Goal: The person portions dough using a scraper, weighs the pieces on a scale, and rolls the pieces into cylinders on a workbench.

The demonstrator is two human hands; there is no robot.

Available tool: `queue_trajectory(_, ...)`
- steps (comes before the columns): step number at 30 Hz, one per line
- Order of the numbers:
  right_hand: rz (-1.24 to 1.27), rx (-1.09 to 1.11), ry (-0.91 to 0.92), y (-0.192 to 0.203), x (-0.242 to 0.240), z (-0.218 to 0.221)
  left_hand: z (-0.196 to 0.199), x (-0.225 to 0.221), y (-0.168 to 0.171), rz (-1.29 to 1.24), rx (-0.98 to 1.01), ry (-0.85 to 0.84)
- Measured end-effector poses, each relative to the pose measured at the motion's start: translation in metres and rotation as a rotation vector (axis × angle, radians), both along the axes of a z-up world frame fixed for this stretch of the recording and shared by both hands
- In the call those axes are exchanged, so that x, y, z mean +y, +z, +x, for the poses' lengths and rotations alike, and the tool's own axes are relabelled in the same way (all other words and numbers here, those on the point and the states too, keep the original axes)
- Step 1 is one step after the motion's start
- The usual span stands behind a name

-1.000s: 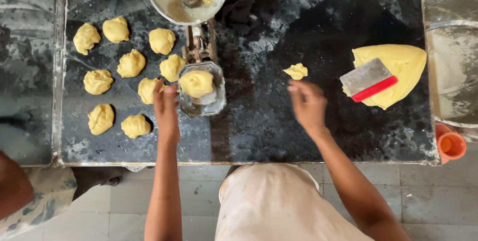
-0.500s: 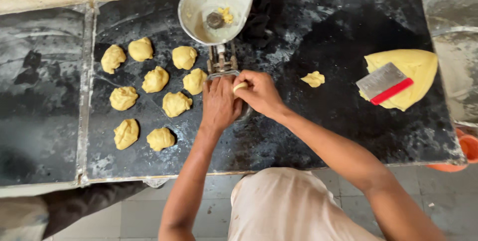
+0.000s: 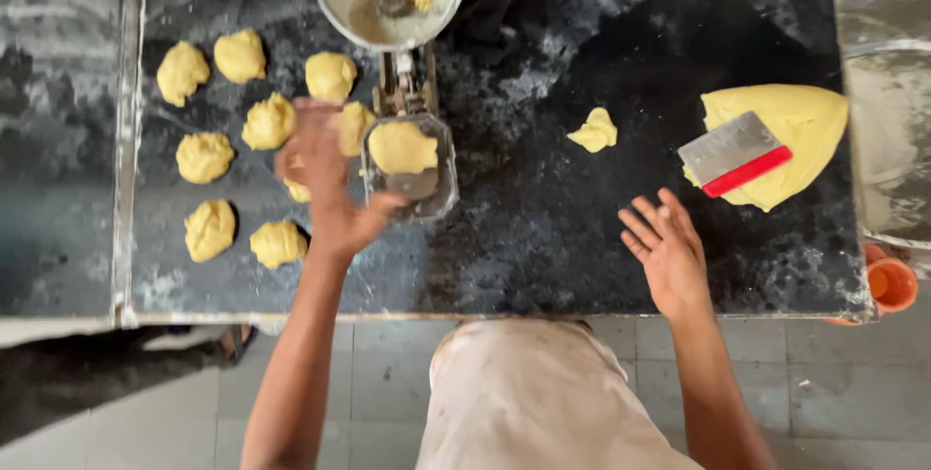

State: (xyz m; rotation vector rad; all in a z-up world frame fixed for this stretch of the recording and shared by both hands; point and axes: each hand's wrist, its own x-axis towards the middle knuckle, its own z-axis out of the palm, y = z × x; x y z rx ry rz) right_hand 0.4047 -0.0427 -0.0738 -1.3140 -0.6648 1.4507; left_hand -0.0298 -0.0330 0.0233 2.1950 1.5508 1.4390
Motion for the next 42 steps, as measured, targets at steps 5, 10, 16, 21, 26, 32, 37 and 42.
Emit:
queue_trajectory(5, 0.254, -0.571, 0.049, -0.054, -0.024, 0.013, 0.036, -0.053, -0.074, -0.131, -1.125, 0.634)
queue_trajectory(10, 0.59, -1.316, 0.127, -0.074, -0.008, 0.003, 0.09, -0.075, -0.115, -0.554, -1.746, 0.705)
queue_trajectory(16, 0.672, -1.236, 0.201, -0.046, 0.003, -0.006, 0.142, -0.062, -0.092, -0.481, -1.353, 0.863)
queue_trajectory(21, 0.897, -1.187, 0.264, -0.042, 0.073, -0.011, 0.241, -0.026, -0.103, -0.422, -0.535, 0.013)
queue_trajectory(26, 0.839, -1.253, 0.384, -0.066, 0.128, -0.018, 0.279, 0.084, -0.138, -0.532, -0.135, -0.19)
queue_trajectory(32, 0.651, -1.385, 0.403, -0.075, 0.097, -0.015, 0.27, 0.095, -0.168, -0.44, 0.365, -0.298)
queue_trajectory(37, 0.196, -1.106, 0.77, -0.038, 0.023, -0.016, 0.254, 0.095, -0.166, -0.441, 0.159, -0.31)
queue_trajectory(42, 0.149, -0.162, 0.685, 0.009, -0.009, -0.015, 0.234, 0.023, -0.17, -0.608, -0.632, -0.195)
